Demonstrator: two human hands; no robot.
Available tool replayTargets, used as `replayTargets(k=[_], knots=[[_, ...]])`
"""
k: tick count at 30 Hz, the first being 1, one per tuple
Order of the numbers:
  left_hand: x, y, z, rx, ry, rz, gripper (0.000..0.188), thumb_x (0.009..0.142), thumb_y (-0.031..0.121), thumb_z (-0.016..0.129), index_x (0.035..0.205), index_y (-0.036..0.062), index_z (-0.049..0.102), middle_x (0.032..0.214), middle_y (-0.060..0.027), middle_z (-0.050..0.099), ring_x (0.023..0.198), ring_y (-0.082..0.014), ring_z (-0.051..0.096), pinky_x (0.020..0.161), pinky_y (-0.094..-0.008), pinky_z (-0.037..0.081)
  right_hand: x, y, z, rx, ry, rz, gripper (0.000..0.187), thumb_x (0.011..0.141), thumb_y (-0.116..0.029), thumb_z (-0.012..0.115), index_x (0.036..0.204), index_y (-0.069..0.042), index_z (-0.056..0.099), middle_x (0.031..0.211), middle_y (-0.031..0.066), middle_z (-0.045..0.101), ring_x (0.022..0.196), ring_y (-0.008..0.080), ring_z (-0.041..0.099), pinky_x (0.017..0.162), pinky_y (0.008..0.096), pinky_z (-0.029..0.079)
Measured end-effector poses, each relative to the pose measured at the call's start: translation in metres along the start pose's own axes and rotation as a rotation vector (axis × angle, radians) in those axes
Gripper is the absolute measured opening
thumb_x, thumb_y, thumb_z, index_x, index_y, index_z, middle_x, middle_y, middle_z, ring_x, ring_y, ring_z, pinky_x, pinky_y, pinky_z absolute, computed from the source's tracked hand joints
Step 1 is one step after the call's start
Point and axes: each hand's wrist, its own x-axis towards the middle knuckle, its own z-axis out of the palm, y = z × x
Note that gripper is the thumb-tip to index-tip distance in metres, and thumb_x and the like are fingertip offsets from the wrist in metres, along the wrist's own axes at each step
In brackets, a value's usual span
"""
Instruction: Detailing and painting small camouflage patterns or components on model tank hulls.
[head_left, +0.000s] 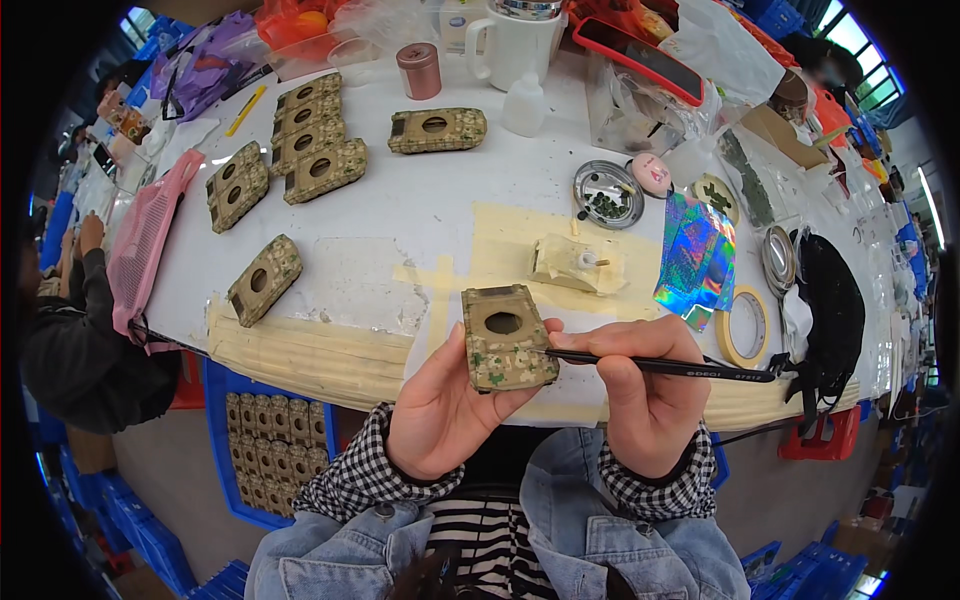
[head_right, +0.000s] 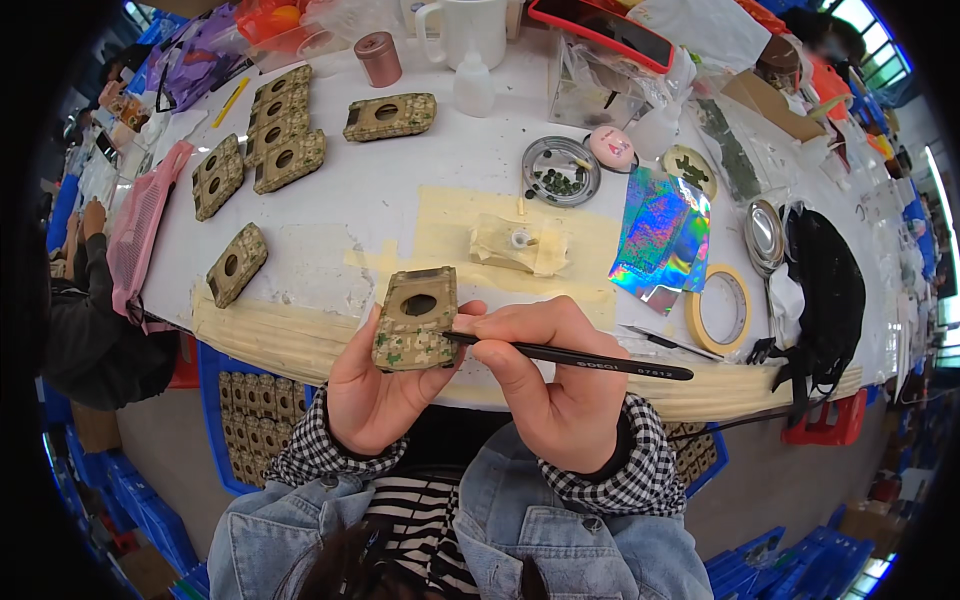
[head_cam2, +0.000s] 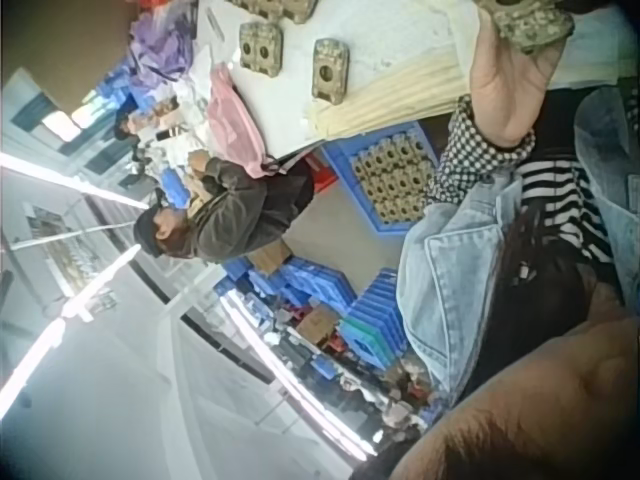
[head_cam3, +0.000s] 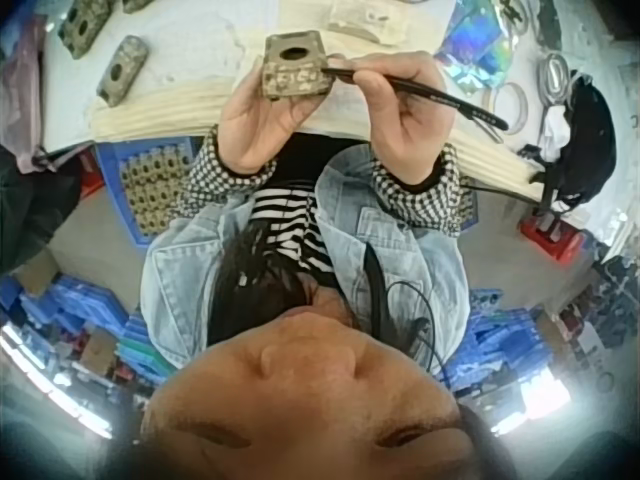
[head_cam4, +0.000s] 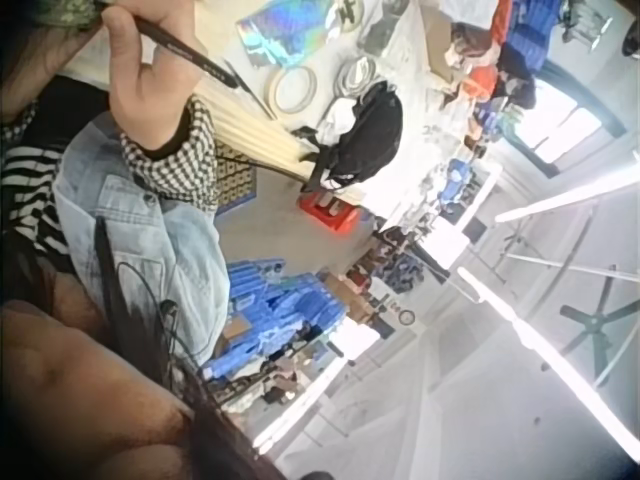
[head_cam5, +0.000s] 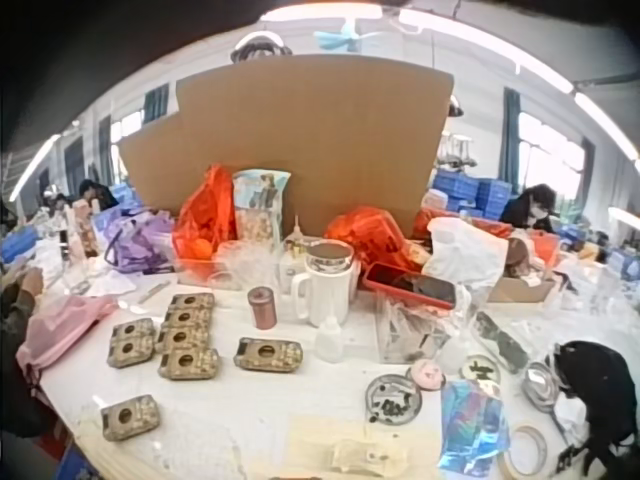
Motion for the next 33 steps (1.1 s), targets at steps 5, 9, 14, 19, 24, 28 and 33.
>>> replayTargets(k=[5,9,14,19,24,28,33], knots=[[0.0005,0.0001,-0.0002,-0.007,-0.003,-0.002,0.054,0.101,0.035,0.025,0.140,-0.0029,0.023,0.140,-0.0300,0.028,0.126,-0.0336,0.042,0.105,-0.0408,0.042,0.0003,-0.0001,-0.0006,-0.015,-0.008,-0.003,0.011,0.088,-0.003,0.062,0.097,0.003,0.060,0.095,0.0117,0.066,0.086,0.0177,0.064,0.077,0.0273,0.050],[0.0000,0.0005,0.0005,0.002,0.005,-0.005,0.054,0.102,0.035,0.025,0.140,-0.0028,0.023,0.140,-0.0298,0.029,0.127,-0.0332,0.042,0.106,-0.0407,0.042,0.0005,0.0003,-0.0031,0.033,-0.017,0.023,0.012,0.089,-0.005,0.060,0.097,0.004,0.058,0.096,0.0122,0.066,0.088,0.0171,0.063,0.080,0.0283,0.049],[0.0006,0.0007,0.0006,-0.021,-0.002,-0.011,0.054,0.102,0.035,0.025,0.140,-0.0027,0.024,0.140,-0.0294,0.029,0.128,-0.0327,0.041,0.107,-0.0405,0.041,0.0021,-0.0015,0.0013,0.213,0.037,0.093,0.013,0.091,-0.007,0.058,0.098,0.004,0.057,0.096,0.0121,0.065,0.087,0.0144,0.062,0.080,0.0270,0.048],[0.0005,0.0009,-0.0010,-0.029,0.007,-0.012,0.053,0.102,0.035,0.025,0.140,-0.0028,0.024,0.139,-0.0295,0.030,0.128,-0.0332,0.040,0.107,-0.0407,0.040,0.0005,0.0016,-0.0019,0.061,0.009,0.065,0.012,0.091,-0.007,0.058,0.097,0.003,0.058,0.094,0.0112,0.065,0.083,0.0125,0.060,0.076,0.0241,0.047],[0.0012,0.0011,-0.0009,-0.005,0.011,-0.010,0.054,0.102,0.035,0.025,0.139,-0.0032,0.024,0.139,-0.0296,0.030,0.128,-0.0336,0.040,0.107,-0.0409,0.040,0.0019,0.0008,-0.0022,0.029,-0.008,0.057,0.011,0.090,-0.006,0.060,0.096,0.003,0.059,0.093,0.0099,0.065,0.084,0.0126,0.060,0.075,0.0246,0.047],[0.0010,0.0008,-0.0008,-0.006,0.014,-0.008,0.054,0.102,0.035,0.026,0.140,-0.0034,0.023,0.139,-0.0302,0.030,0.127,-0.0340,0.041,0.107,-0.0408,0.041,0.0012,0.0031,-0.0024,0.034,-0.016,0.047,0.013,0.089,-0.005,0.060,0.099,0.003,0.058,0.093,0.0107,0.065,0.085,0.0136,0.061,0.076,0.0249,0.047],[0.0021,0.0021,-0.0034,-0.064,-0.035,-0.024,0.056,0.101,0.036,0.027,0.141,-0.0028,0.020,0.141,-0.0322,0.025,0.127,-0.0347,0.041,0.107,-0.0406,0.041,0.0041,0.0007,-0.0060,0.235,0.128,-0.035,0.024,0.094,-0.017,0.054,0.104,0.005,0.054,0.091,0.0149,0.064,0.082,0.0174,0.064,0.076,0.0268,0.049]])
